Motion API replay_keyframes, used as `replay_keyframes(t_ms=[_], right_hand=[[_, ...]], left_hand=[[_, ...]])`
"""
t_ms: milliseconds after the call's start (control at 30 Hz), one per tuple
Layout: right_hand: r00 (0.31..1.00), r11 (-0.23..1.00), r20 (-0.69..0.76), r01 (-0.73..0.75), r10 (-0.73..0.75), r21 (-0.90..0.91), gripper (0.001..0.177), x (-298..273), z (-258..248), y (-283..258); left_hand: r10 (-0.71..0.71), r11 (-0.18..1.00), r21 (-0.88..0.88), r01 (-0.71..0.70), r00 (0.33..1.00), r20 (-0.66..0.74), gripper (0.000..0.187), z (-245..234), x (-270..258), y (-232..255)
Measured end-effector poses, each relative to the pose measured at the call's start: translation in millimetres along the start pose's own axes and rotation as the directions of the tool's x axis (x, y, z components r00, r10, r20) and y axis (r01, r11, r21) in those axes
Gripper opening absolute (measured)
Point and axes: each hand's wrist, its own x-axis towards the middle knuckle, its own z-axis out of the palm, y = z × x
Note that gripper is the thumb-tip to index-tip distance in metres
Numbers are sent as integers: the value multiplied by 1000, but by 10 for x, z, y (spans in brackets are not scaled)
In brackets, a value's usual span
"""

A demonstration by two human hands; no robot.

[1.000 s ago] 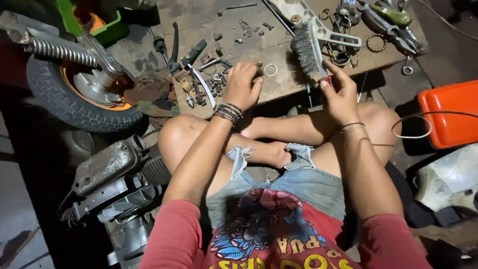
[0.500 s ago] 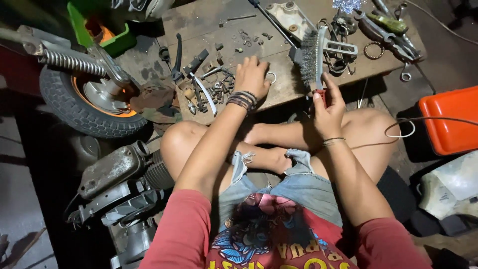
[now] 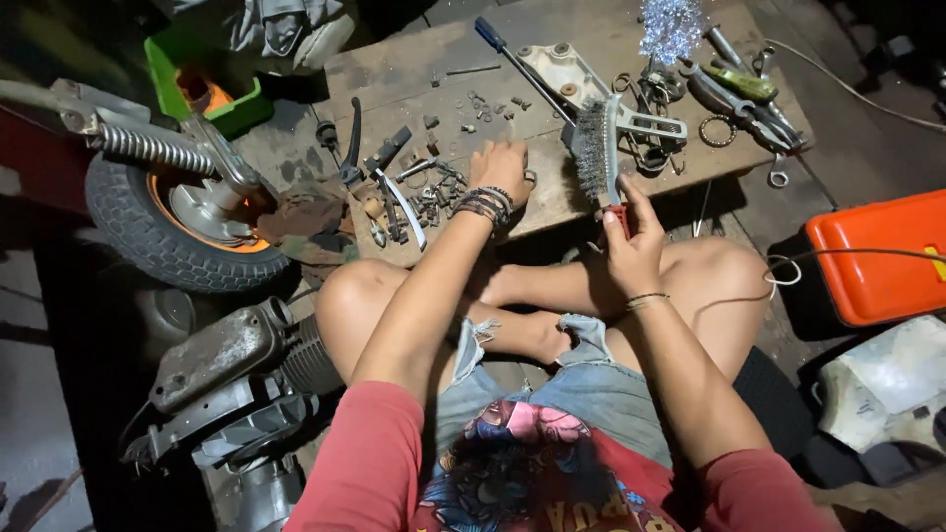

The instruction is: The person sits cross-legged on the floor and uses a wire brush to scrub a small metal ring held in their left hand. They repeatedly brush the ring against a wooden board and then inspect it by turning it over in their hands.

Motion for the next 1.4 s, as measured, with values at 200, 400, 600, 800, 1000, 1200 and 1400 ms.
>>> replay_keyframes(t_ms=[200, 400, 600, 800, 1000, 1200, 1400], right_hand=[[996, 985, 84, 37, -22, -171, 54, 8, 77, -316], [953, 748, 304, 201, 1, -632, 63, 164, 312, -666], [903, 437, 430, 378, 21, -816, 72, 320, 549, -560], [897, 397, 432, 430, -91, -811, 44, 412, 669, -703], [874, 404, 486, 449, -13, -797, 46, 455, 758, -409], [891, 412, 453, 429, -45, -804, 36, 473, 868, -466], [843, 484, 481, 534, -240, -693, 34, 502, 1321, -445]], left_hand=[[-58, 841, -539, -43, 984, -170, 25, 151, -166, -365], [-200, 278, -961, -7, 978, -65, 44, 78, -593, -752], [-305, 87, -985, -151, 937, -171, 26, 414, -712, -884], [-549, -275, -876, -397, 812, -196, 15, 99, -798, -1081], [-678, -374, -754, -539, 714, -174, 12, -65, -859, -1220], [-728, -322, -752, -575, 658, -192, 8, -72, -828, -1084], [-709, -303, -792, -530, 681, -184, 5, -124, -856, -1004]])
